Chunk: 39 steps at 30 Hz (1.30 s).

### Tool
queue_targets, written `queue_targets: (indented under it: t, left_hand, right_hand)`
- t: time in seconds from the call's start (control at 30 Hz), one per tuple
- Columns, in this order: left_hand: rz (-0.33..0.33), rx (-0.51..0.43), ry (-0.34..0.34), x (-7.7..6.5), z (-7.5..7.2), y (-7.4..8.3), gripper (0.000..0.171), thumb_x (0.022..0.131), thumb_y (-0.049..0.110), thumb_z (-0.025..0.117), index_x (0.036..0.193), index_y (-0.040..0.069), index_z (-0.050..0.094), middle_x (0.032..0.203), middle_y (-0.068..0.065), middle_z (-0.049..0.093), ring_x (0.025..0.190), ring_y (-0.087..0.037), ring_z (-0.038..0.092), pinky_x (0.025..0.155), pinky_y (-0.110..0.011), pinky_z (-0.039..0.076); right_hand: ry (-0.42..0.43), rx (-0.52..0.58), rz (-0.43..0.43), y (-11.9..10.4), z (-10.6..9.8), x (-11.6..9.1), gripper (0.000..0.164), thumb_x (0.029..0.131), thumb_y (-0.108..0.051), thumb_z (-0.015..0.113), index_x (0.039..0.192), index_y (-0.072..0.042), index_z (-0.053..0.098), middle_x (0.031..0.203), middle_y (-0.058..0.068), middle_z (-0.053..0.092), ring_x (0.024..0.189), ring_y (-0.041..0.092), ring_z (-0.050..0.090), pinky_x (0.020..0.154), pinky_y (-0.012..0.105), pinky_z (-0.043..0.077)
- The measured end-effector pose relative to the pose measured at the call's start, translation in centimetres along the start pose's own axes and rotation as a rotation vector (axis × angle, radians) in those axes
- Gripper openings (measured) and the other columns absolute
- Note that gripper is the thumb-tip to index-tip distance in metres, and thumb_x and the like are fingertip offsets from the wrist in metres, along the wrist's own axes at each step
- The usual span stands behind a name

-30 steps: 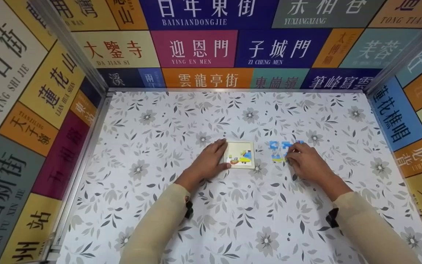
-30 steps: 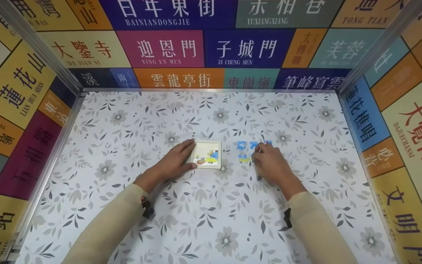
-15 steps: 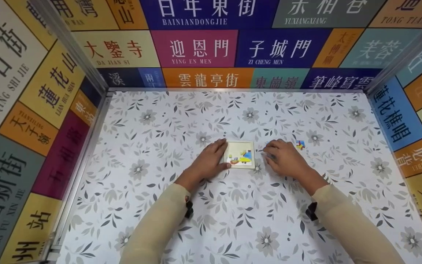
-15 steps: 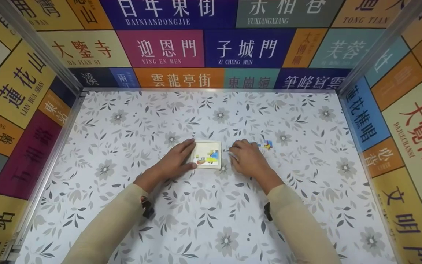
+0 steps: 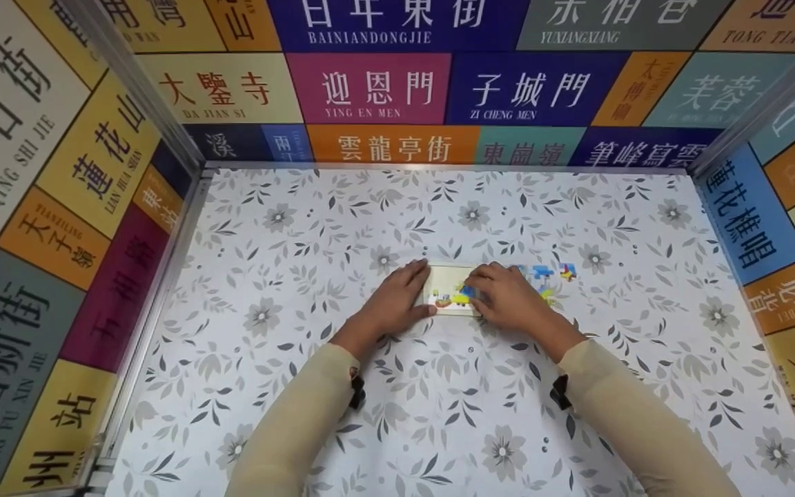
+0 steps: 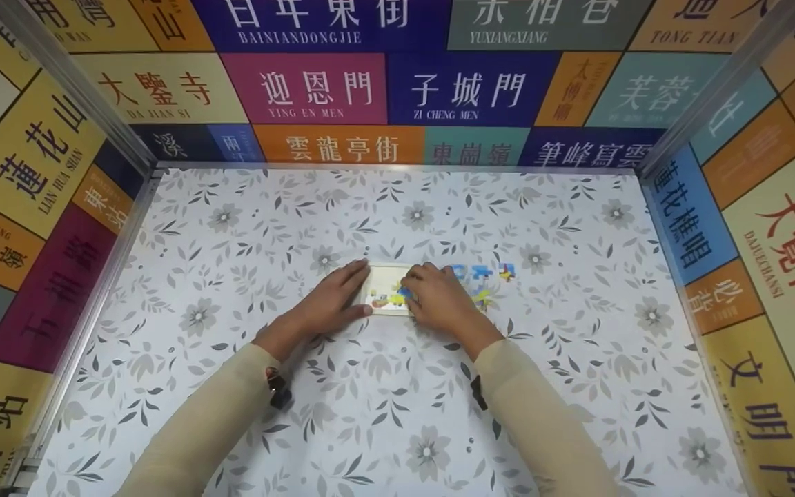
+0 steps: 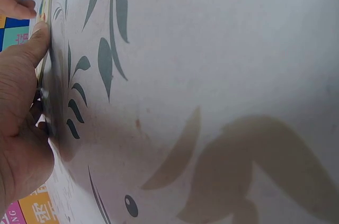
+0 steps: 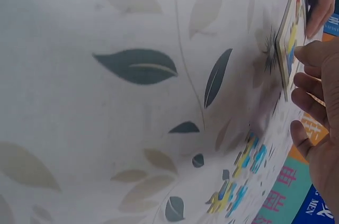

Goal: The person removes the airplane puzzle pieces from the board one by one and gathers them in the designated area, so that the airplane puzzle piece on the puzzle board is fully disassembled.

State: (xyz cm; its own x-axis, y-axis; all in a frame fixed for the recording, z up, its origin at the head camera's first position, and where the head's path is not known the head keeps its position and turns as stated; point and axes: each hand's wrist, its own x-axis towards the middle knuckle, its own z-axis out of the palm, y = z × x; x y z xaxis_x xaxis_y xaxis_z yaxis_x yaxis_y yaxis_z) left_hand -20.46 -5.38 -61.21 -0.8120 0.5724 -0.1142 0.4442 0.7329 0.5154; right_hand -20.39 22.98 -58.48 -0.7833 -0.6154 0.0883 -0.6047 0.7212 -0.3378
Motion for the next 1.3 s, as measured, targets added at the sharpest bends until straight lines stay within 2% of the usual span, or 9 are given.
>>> queue_targets:
  t: [0.17, 0.27, 0.47, 0.77, 1.3]
  left_hand:
    - [-0.008, -0.018, -0.008, -0.1, -0.2, 0.1, 0.084, 0.113, 0.046, 0.061, 0.175, 0.002, 0.025, 0.185, -0.015, 0.022, 0.172, -0.037, 0.023, 0.141, -0.051, 0.023]
    - [-0.006, -0.024, -0.005, -0.1, -0.2, 0.1, 0.084, 0.113, 0.045, 0.061, 0.175, 0.002, 0.025, 0.185, -0.016, 0.021, 0.172, -0.037, 0.023, 0.141, -0.051, 0.022]
    - [-0.003, -0.028, 0.005, 0.0, -0.3, 0.2, 0.085, 0.112, 0.045, 0.063, 0.175, 0.001, 0.026, 0.185, -0.016, 0.022, 0.172, -0.037, 0.023, 0.141, -0.05, 0.022]
    - [-0.022, -0.024, -0.015, 0.0, -0.2, 0.1, 0.085, 0.113, 0.048, 0.06, 0.176, 0.004, 0.024, 0.186, -0.013, 0.02, 0.172, -0.035, 0.022, 0.141, -0.05, 0.022]
    - [-0.026, -0.001, -0.012, 0.1, 0.0, 0.0, 0.085, 0.113, 0.049, 0.06, 0.176, 0.005, 0.024, 0.186, -0.012, 0.02, 0.172, -0.035, 0.024, 0.14, -0.05, 0.024]
  right_hand:
    - [-0.057, 0.031, 0.012, -0.4, 0.2, 0.5, 0.03, 0.105, -0.014, 0.076, 0.134, -0.009, 0.076, 0.14, 0.014, 0.071, 0.128, 0.038, 0.065, 0.101, 0.071, 0.052]
    - [-0.067, 0.052, 0.018, -0.5, 0.3, 0.7, 0.03, 0.105, -0.012, 0.075, 0.135, -0.01, 0.076, 0.14, 0.013, 0.071, 0.128, 0.039, 0.064, 0.103, 0.071, 0.052]
    - [-0.059, 0.097, 0.017, -0.5, 0.2, 1.0, 0.028, 0.103, -0.007, 0.076, 0.132, -0.01, 0.077, 0.137, 0.013, 0.072, 0.123, 0.038, 0.063, 0.1, 0.066, 0.053]
    - [-0.017, 0.108, -0.015, -0.4, 0.5, 1.0, 0.028, 0.1, 0.001, 0.075, 0.125, -0.01, 0.078, 0.133, 0.015, 0.07, 0.111, 0.041, 0.062, 0.096, 0.066, 0.053]
    - [-0.048, 0.063, 0.014, -0.5, 0.3, 1.5, 0.031, 0.101, 0.002, 0.072, 0.128, -0.011, 0.079, 0.136, 0.012, 0.072, 0.117, 0.037, 0.063, 0.098, 0.066, 0.055]
